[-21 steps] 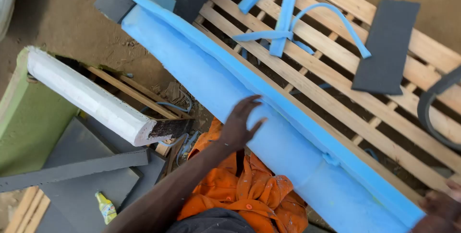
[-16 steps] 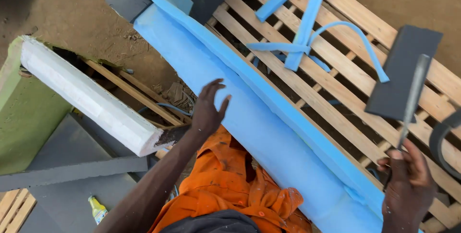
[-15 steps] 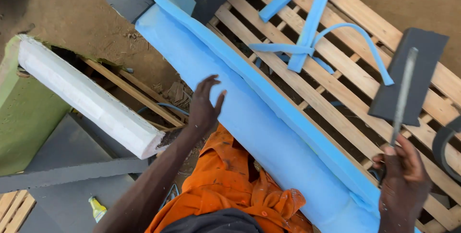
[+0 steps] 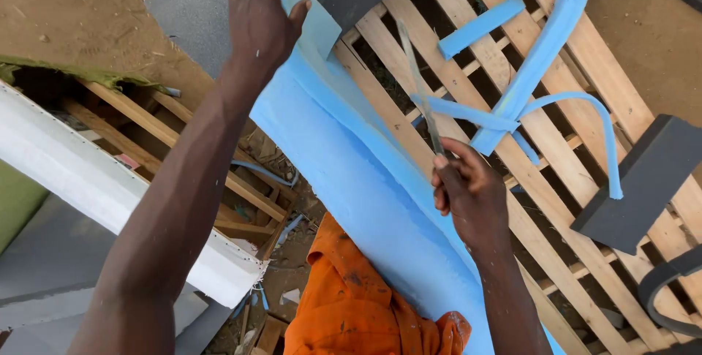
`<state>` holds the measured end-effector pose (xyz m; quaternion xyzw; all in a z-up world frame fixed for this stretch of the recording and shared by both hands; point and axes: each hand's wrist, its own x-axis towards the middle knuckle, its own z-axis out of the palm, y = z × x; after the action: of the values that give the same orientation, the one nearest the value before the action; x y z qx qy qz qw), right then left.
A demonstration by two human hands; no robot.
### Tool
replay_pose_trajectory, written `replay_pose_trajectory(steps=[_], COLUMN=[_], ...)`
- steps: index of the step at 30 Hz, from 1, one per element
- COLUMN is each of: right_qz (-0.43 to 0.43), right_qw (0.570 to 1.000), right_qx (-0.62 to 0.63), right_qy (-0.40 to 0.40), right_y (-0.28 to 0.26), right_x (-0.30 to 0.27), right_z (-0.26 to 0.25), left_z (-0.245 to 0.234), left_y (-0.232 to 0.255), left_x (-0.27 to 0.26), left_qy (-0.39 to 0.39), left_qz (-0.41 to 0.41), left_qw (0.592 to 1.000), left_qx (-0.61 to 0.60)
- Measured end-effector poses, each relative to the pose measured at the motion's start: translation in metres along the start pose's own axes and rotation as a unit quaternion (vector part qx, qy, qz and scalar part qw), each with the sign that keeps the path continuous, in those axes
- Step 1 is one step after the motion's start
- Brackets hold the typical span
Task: Cutting and fitting blue foam padding onto a wooden frame using a manual blade
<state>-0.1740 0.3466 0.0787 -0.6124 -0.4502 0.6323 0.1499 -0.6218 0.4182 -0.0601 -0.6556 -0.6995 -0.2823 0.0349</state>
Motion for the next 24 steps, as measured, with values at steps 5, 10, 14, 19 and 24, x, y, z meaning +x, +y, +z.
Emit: replay_pose_trajectory(steps=[5, 10, 14, 19, 24], right_qz=[-0.068, -0.142, -0.159, -0.188, -0.26], right_qw=[0.996, 0.985, 0.981, 0.975, 0.956], right_qx=[-0.01, 0.022, 0.031, 0.004, -0.074], right_qy=[-0.062, -0.092, -0.102, -0.122, -0.118], right_y=[0.002, 0.041, 0.041, 0.015, -0.006], right_x=[0.076, 0.178, 0.24, 0.271, 0.296], right_z=[0.045, 0.096, 0.146, 0.189, 0.211], left_z=[0.057, 0.03, 0.022, 0.02, 0.019], left_y=[-0.055, -0.033, -0.033, -0.034, -0.023], left_x=[0.003, -0.008, -0.012, -0.011, -0.005], left_qy=[-0.056, -0.013, -0.001, 0.011, 0.037], left_qz=[-0.093, -0.156, -0.171, -0.14, -0.116], left_qw=[0.994, 0.986, 0.985, 0.986, 0.988], left_qx=[0.033, -0.057, -0.032, -0.086, -0.1])
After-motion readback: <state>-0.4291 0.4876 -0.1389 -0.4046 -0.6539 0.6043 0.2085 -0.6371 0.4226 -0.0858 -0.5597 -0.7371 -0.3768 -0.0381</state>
